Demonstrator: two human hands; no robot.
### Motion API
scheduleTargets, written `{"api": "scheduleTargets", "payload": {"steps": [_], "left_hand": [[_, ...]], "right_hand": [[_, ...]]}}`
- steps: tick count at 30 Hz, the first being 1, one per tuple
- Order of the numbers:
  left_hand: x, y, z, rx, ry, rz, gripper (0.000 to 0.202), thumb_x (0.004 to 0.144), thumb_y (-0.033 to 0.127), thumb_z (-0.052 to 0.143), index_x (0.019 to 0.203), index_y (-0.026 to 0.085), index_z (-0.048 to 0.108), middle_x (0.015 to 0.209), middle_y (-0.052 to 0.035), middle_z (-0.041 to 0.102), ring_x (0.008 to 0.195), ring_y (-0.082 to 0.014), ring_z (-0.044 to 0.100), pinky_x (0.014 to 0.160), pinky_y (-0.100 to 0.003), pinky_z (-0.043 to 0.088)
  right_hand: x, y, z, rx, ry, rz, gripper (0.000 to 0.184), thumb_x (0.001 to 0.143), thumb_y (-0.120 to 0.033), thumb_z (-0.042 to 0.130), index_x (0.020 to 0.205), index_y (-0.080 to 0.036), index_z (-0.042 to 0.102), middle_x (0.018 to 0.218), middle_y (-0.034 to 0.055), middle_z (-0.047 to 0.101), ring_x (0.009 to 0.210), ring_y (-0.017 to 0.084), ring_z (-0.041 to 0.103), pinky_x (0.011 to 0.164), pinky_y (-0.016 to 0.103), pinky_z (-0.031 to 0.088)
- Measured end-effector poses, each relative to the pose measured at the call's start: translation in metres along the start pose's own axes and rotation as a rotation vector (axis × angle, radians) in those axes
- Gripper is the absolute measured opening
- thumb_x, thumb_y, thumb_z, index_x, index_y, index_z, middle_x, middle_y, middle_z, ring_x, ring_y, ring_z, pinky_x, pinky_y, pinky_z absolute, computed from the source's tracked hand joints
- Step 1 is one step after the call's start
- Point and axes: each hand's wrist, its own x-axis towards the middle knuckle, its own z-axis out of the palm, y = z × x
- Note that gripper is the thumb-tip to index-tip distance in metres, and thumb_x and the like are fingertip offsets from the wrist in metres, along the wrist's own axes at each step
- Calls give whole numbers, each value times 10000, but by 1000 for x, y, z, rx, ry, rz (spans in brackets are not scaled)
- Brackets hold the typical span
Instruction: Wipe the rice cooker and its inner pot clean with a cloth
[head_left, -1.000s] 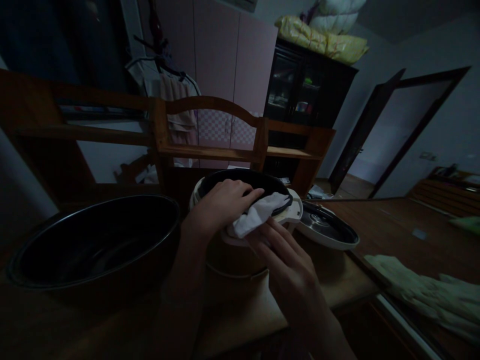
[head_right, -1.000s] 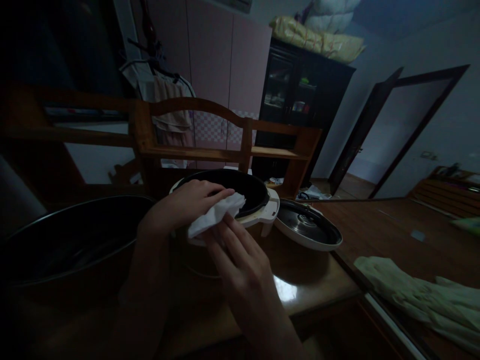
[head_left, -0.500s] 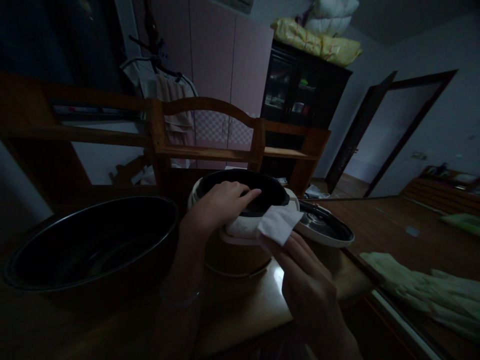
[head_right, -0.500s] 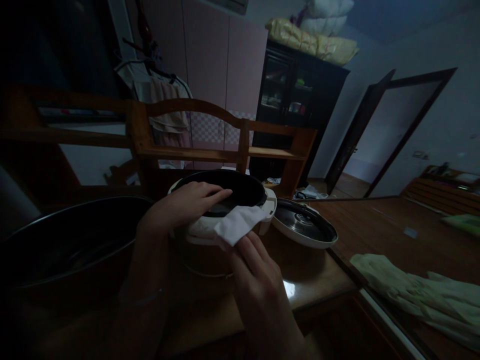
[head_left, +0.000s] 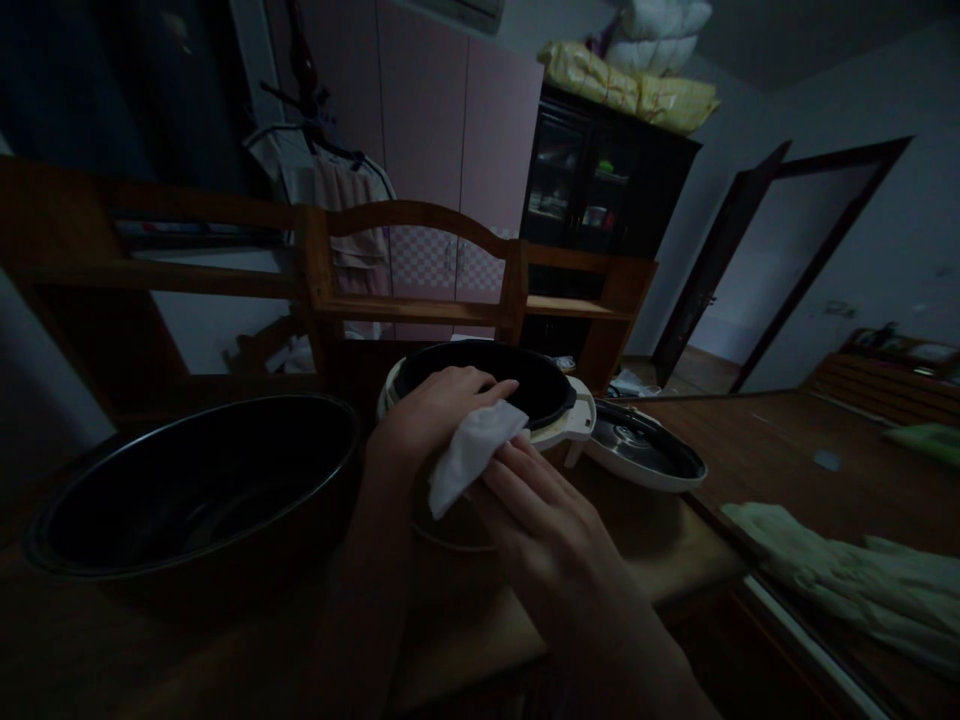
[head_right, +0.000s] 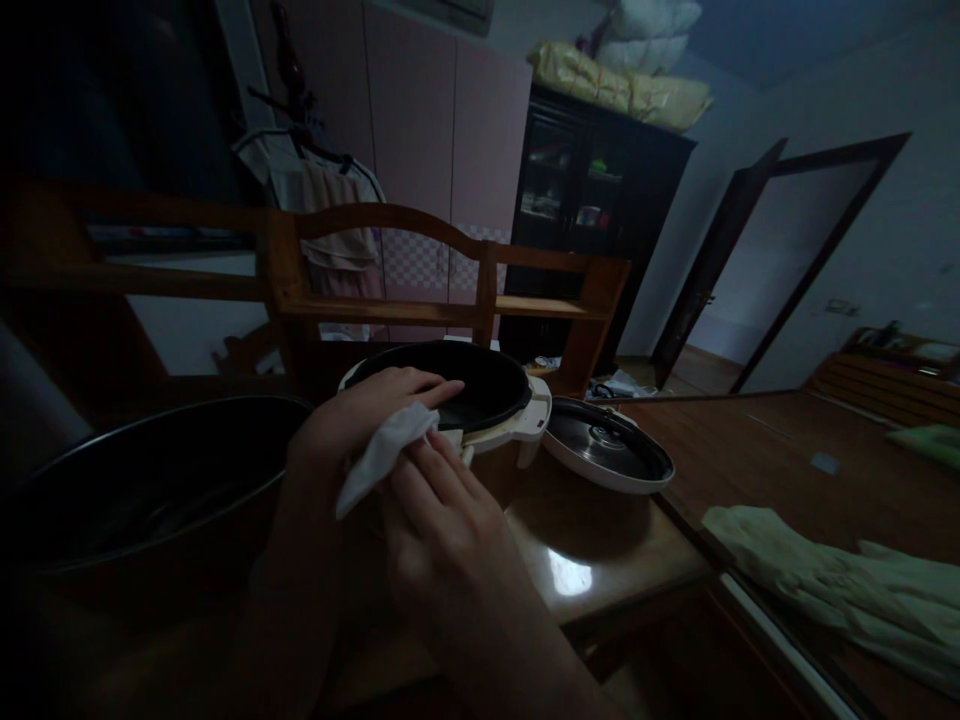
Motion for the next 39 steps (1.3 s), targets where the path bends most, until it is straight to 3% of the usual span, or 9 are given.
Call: {"api": "scheduleTargets", "payload": {"steps": [5,10,14,20,23,29,34,39], "left_hand": [[2,2,-3,-65,-3,-15,430,1003,266,323,1378,216,529,1312,-113,623,1176,-255,591,954,-342,437],[5,-1,2,-122,-1,-47,422,1007,297,323,1357,240,551,1292,-85,642,1145,-227,606,935,-312,438],[4,-3,4,-52,8,-8,436,1001,255,328,1403,252,497,1328,-79,618,1172,-219,586,952,-303,421],[4,-3,4,-17,8,18,455,994,236,346,1433,234,462,1327,-107,614,1164,-228,590,944,-303,427],[4,-4,5,-35,19,27,473,969,182,378,1434,222,459,1335,-108,610,1167,-221,594,948,-292,431],[0,-2,0,-49,-16,-8,477,968,153,323,1429,141,443,1380,-154,564,1250,-246,541,999,-335,420],[4,0,-3,-84,-71,-62,458,965,130,288,1374,108,495,1335,-182,592,1246,-253,549,995,-338,425],[4,1,-3,-69,-52,-40,461,955,129,312,1380,78,483,1322,-199,597,1219,-264,567,984,-358,434]], "right_hand": [[-10,7,-4,18,-11,41,301,993,-85,430,1201,-116,646,1088,113,640,1210,251,543,1148,438,413],[-20,12,-10,37,47,53,318,1015,-116,399,1228,-149,632,1111,109,642,1227,247,533,1102,438,456],[-26,15,-11,34,52,73,374,984,-44,386,1249,-169,618,1114,96,649,1220,240,538,1088,439,462],[-30,17,-9,-34,172,308,393,986,-45,348,1280,-153,586,1195,123,611,1198,257,527,1043,440,477],[-24,12,-7,-25,195,243,406,996,-52,325,1305,-155,568,1218,117,606,1213,253,519,1066,440,456],[-11,1,6,-49,72,53,316,998,-111,441,1274,-124,594,1242,134,614,1295,269,478,1145,458,393],[-17,5,6,41,64,93,300,1011,-119,433,1262,-129,596,1256,123,604,1298,256,466,1133,431,405],[-25,10,1,123,111,165,328,1008,-67,379,1231,-155,603,1143,86,630,1180,215,528,1006,356,488]]}}
